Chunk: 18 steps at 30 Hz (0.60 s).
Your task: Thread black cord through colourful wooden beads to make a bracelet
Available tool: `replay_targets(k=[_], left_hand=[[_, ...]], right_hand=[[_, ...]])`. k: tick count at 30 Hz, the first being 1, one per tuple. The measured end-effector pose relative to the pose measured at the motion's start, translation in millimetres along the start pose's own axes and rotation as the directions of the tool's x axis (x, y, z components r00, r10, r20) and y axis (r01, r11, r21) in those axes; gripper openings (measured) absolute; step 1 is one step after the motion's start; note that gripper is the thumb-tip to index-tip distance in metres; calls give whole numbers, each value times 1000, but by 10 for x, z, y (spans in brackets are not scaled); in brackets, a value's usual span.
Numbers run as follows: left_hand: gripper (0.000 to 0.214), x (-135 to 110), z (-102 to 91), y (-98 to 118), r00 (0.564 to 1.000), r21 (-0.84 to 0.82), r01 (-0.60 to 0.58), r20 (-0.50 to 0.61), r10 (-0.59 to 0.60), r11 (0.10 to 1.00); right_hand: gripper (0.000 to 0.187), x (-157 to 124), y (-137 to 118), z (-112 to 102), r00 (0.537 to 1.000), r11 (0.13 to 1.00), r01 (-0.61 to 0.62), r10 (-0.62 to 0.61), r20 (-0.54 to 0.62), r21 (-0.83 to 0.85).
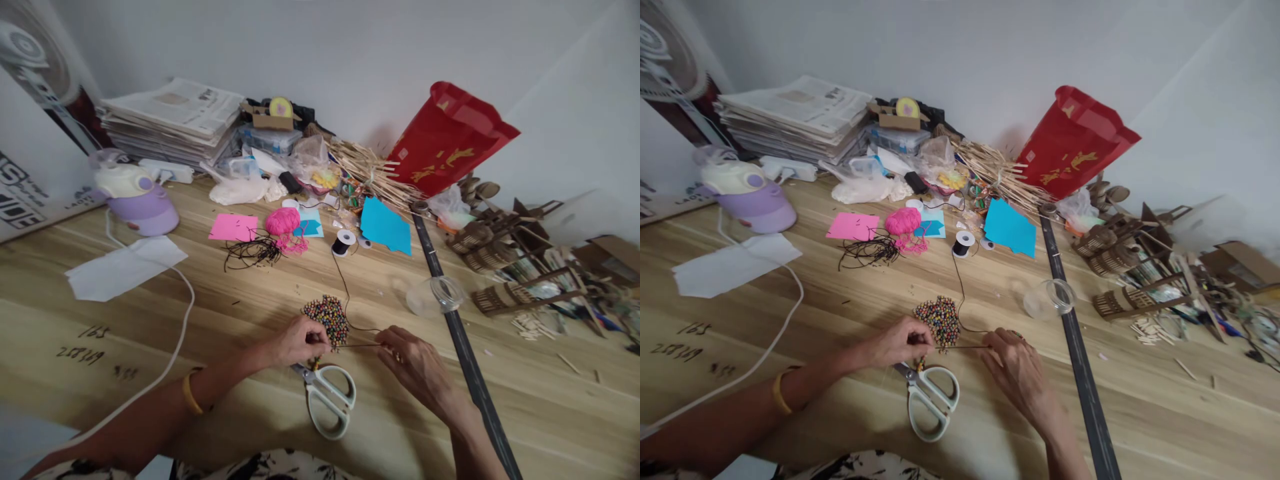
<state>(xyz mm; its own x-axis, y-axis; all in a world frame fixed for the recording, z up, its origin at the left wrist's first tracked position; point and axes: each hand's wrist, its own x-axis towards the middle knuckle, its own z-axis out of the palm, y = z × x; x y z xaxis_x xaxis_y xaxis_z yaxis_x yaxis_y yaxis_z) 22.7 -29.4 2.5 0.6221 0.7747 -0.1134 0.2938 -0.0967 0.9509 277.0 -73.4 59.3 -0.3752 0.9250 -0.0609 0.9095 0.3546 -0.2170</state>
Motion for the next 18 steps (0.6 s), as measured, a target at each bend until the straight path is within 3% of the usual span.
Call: replay_targets(k=[4, 11, 15, 18], left_hand=[[17, -11, -23, 24, 1000, -22, 5, 5, -5, 1000], [15, -2, -24, 25, 1000, -32, 9, -17, -9, 999], [15, 22, -5, 15, 999, -57, 32, -16, -33, 998], [14, 30, -2, 18, 999, -57, 43, -23, -44, 997]], right_hand=[[24, -63, 21, -40, 998, 999, -43, 42, -43, -23], [14, -46, 34, 80, 997, 992, -70, 73, 25, -104], [22, 74, -129, 143, 999, 991, 32, -30, -20, 128], [20, 199, -309, 220, 991, 917, 137, -128, -50, 375]])
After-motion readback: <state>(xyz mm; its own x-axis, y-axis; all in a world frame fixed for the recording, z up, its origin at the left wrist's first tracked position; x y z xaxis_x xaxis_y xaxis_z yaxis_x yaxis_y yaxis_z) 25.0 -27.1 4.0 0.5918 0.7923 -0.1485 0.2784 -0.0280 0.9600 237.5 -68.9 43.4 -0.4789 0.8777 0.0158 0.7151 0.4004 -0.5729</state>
